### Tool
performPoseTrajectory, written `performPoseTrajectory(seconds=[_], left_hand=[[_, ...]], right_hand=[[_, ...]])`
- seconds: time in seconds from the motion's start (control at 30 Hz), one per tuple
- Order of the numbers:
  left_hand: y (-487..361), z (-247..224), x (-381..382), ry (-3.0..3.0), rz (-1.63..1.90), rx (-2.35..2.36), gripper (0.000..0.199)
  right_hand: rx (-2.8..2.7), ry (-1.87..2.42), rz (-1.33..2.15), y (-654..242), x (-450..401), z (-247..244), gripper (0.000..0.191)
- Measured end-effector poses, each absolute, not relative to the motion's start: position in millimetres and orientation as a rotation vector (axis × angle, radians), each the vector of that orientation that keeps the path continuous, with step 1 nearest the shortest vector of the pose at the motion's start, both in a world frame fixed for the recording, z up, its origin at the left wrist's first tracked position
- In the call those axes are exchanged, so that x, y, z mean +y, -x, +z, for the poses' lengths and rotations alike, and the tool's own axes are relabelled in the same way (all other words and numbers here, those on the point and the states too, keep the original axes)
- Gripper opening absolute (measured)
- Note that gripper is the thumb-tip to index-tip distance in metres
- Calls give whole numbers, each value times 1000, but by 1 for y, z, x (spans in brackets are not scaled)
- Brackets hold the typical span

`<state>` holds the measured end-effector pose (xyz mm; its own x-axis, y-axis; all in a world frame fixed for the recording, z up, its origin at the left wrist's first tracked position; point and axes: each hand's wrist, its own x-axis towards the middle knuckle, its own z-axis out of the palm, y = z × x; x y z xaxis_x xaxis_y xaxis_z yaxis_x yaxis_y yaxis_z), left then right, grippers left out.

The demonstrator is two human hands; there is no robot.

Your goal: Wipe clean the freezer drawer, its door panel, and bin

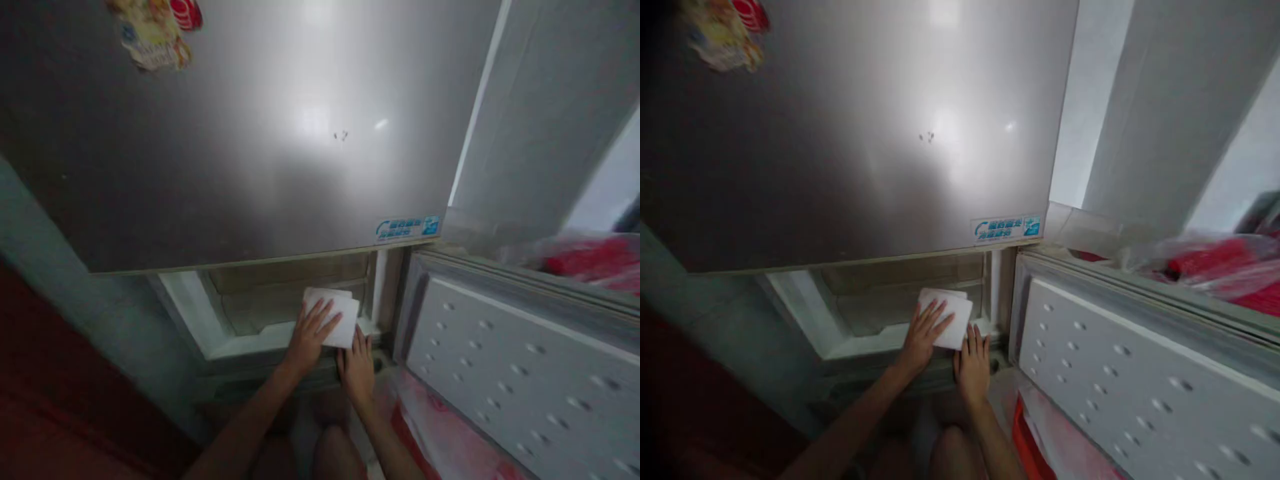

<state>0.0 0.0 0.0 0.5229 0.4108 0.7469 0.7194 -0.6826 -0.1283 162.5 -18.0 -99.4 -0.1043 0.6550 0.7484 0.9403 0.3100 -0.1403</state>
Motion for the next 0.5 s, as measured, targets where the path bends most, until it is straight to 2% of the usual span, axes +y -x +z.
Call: performPoseTrajectory(seconds=[0.13,0.3,0.4,0.5], left_hand=[[-51,1,18,2410,-970,-894,46],[-33,2,6,2521,-1086,-1095,56],[-6,-2,-17,2579,-1362,-1249,67],[9,-7,-42,2572,-1841,-1496,67]], right_hand=[[-1844,1491,-405,-160,-18,-101,33],[-1842,1443,-370,-162,-17,-100,35],[-1825,1400,-314,-163,-15,-100,42],[-1789,1359,-157,-165,-13,-98,46]])
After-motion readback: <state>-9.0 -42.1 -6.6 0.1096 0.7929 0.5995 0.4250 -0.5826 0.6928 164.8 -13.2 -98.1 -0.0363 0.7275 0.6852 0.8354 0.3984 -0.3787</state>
